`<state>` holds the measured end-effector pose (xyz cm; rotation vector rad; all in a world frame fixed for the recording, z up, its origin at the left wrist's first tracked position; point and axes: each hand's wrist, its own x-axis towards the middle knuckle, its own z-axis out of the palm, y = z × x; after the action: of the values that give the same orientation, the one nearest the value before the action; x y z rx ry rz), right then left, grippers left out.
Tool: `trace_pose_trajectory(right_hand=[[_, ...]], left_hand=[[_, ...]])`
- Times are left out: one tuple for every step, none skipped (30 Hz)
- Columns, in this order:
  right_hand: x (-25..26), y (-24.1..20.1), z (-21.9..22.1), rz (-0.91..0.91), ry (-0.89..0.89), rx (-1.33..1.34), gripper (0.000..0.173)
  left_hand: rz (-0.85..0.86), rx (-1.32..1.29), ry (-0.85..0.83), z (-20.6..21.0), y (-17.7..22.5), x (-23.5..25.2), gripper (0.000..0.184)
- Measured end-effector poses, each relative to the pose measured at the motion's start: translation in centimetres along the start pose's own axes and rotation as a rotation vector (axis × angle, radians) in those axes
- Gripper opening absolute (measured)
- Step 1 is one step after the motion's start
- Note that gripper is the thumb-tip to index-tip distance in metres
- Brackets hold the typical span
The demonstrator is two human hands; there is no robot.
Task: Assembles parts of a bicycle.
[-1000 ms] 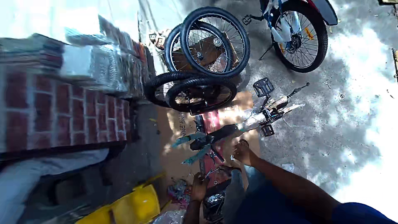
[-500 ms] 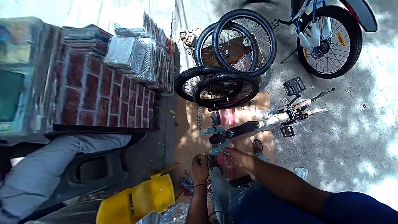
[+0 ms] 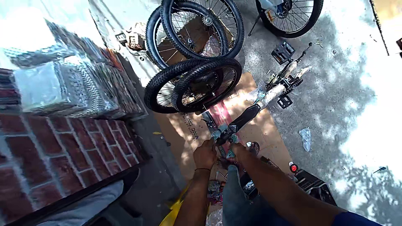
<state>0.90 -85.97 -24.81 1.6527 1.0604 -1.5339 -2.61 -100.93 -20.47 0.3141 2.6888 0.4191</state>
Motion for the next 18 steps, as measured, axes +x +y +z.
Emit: trace_pose_trajectory(right_hand=[[0.3,0.1,0.1,0.008,-0.004,0.009,0.048],[0.6,0.1,0.2,0.021,-0.008,0.008,0.048],[0.8,0.2,0.1,0.028,-0.003,-0.010,0.046],[0.7,0.1,0.0,0.030,0.003,-0.034,0.044],[0.4,-0.2,-0.3,0.028,-0.005,-0.052,0.043],[-0.1,-0.3,-0.6,0.019,-0.031,-0.057,0.044],[-0.5,-0.4,-0.8,-0.004,-0.051,-0.059,0.045],[-0.4,-0.6,-0.8,-0.021,-0.059,-0.059,0.046],[-0.1,-0.5,-0.9,-0.029,-0.062,-0.058,0.047],[0.2,-0.2,-0.9,-0.029,-0.058,-0.049,0.046],[0.3,0.0,-0.8,-0.032,-0.056,-0.040,0.046],[0.5,-0.1,-0.8,-0.036,-0.050,-0.033,0.048],[0.7,-0.2,-0.6,-0.045,-0.035,-0.036,0.052],[1.2,-0.2,-0.3,-0.069,0.001,-0.036,0.055],[1.7,0.0,0.0,-0.089,0.035,-0.030,0.057],[1.8,0.4,0.3,-0.101,0.074,-0.020,0.059],[1.9,0.2,0.5,-0.109,0.098,-0.007,0.060],[2.1,0.0,0.5,-0.121,0.123,0.006,0.060]], left_hand=[[-0.018,0.040,-0.068,-0.8,0.5,0.2,0.037],[-0.045,0.065,-0.150,-1.7,1.0,0.4,0.038],[-0.070,0.077,-0.234,-2.6,1.3,0.6,0.038],[-0.075,0.087,-0.296,-3.2,1.4,1.0,0.037],[-0.063,0.105,-0.331,-3.5,1.3,1.4,0.035],[-0.042,0.130,-0.347,-3.6,1.2,1.7,0.034],[-0.030,0.154,-0.365,-3.9,1.2,2.0,0.033],[-0.024,0.157,-0.379,-4.1,1.1,2.6,0.033],[-0.027,0.125,-0.400,-4.1,0.9,3.0,0.033],[-0.041,0.072,-0.434,-4.2,0.5,3.3,0.031],[-0.059,0.005,-0.474,-4.4,0.1,3.9,0.029],[-0.074,-0.066,-0.519,-4.7,-0.4,4.6,0.027],[-0.085,-0.144,-0.559,-4.9,-1.0,5.5,0.025],[-0.089,-0.224,-0.593,-5.1,-1.7,6.3,0.022],[-0.087,-0.283,-0.624,-5.1,-2.3,6.8,0.020],[-0.083,-0.315,-0.650,-5.2,-2.9,7.3,0.017],[-0.075,-0.329,-0.665,-5.2,-3.3,8.2,0.015],[-0.074,-0.330,-0.667,-5.0,-3.4,9.0,0.014]])
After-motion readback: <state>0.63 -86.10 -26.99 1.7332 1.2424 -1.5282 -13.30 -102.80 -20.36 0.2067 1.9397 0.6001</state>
